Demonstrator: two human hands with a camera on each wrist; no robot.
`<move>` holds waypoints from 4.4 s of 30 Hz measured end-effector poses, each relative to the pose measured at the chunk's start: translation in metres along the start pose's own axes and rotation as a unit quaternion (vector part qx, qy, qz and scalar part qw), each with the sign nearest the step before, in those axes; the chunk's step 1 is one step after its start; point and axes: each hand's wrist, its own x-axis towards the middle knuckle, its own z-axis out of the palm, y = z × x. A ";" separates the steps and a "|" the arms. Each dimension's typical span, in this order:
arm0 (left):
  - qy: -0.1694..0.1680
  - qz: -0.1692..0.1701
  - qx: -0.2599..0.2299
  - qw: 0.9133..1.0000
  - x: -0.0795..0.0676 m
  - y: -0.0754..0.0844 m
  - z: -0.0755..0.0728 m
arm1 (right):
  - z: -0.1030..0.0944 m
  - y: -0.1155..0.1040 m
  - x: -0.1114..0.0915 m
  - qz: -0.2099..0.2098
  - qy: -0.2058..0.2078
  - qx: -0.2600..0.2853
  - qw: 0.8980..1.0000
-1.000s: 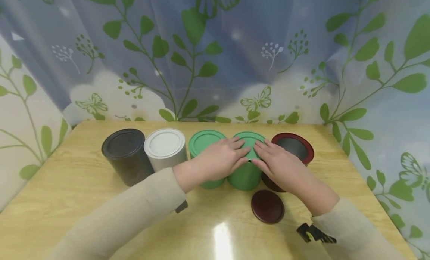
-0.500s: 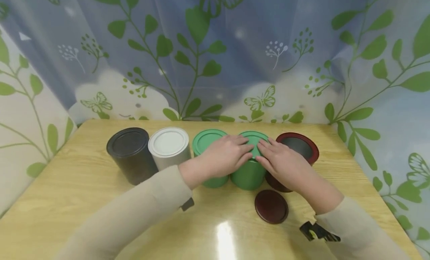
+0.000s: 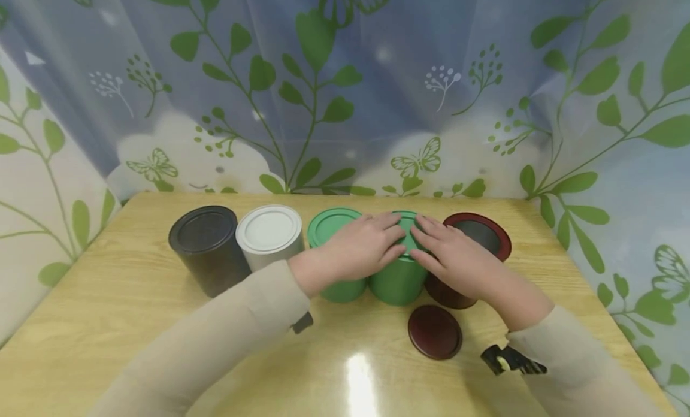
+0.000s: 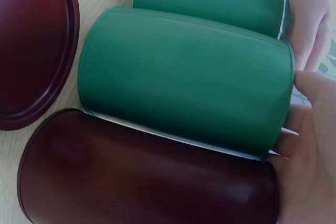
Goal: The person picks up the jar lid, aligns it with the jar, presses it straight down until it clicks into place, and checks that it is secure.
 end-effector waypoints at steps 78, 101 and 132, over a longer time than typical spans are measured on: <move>-0.074 -0.058 0.114 0.989 0.001 0.015 0.006 | 0.008 -0.018 0.006 0.040 -0.036 -0.172 0.984; -0.076 -0.055 0.140 0.986 0.008 0.023 0.006 | 0.009 -0.021 0.002 0.047 -0.024 -0.210 0.976; -0.003 -0.058 0.189 0.980 -0.011 0.023 0.009 | 0.014 -0.031 0.000 0.029 0.040 -0.253 0.966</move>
